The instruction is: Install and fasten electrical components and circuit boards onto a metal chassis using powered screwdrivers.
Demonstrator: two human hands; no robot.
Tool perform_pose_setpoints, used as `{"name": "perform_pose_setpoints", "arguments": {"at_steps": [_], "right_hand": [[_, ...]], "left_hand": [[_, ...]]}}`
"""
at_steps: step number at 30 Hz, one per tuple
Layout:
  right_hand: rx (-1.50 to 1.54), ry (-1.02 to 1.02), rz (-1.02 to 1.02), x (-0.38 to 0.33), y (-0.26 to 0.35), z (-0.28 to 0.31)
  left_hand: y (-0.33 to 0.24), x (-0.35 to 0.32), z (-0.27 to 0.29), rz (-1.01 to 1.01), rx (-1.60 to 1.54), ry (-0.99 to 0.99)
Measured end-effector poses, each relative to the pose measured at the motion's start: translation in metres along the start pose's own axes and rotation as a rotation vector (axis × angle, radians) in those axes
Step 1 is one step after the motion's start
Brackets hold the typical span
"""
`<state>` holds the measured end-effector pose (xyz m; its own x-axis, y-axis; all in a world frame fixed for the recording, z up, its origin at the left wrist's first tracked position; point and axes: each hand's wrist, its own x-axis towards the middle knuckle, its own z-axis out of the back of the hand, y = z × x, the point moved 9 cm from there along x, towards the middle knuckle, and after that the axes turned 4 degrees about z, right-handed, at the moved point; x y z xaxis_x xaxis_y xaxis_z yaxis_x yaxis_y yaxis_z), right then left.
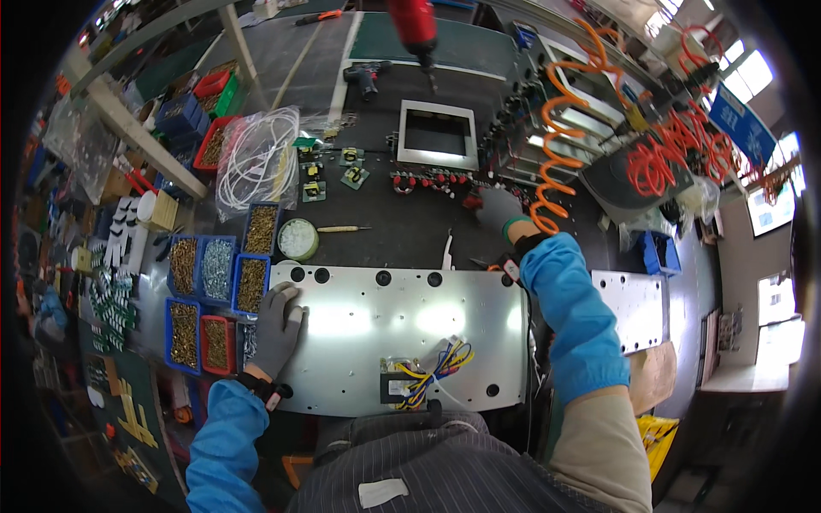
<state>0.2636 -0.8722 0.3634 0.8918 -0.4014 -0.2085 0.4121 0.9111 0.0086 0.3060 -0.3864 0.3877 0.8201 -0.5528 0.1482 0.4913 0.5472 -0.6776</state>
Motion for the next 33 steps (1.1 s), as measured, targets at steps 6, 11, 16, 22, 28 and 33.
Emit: {"name": "perform_pose_setpoints", "arguments": {"at_steps": [6, 11, 16, 22, 28, 33], "right_hand": [[-0.178, 0.094, -0.068, 0.028, -0.038, -0.059], [-0.199, -0.023, 0.068, 0.018, -0.014, -0.038], [0.141, -0.336, 0.205, -0.042, 0.033, 0.057], [1.085, 0.064, 0.169, -0.120, 0.127, 0.074], [1.180, 0.439, 0.266, -0.186, 0.234, 0.028], [1.305, 0.630, 0.211, -0.207, 0.264, 0.000]], "left_hand": [[0.007, 0.001, 0.006, 0.035, -0.121, 0.029], [0.012, 0.001, 0.008, 0.042, -0.118, 0.033], [0.019, 0.002, 0.012, 0.049, -0.171, 0.086], [-0.045, -0.008, 0.037, -0.104, -0.165, -0.035], [-0.086, -0.050, 0.032, 0.093, -0.350, 0.023], [-0.066, -0.058, 0.037, 0.154, -0.341, 0.116]]}}
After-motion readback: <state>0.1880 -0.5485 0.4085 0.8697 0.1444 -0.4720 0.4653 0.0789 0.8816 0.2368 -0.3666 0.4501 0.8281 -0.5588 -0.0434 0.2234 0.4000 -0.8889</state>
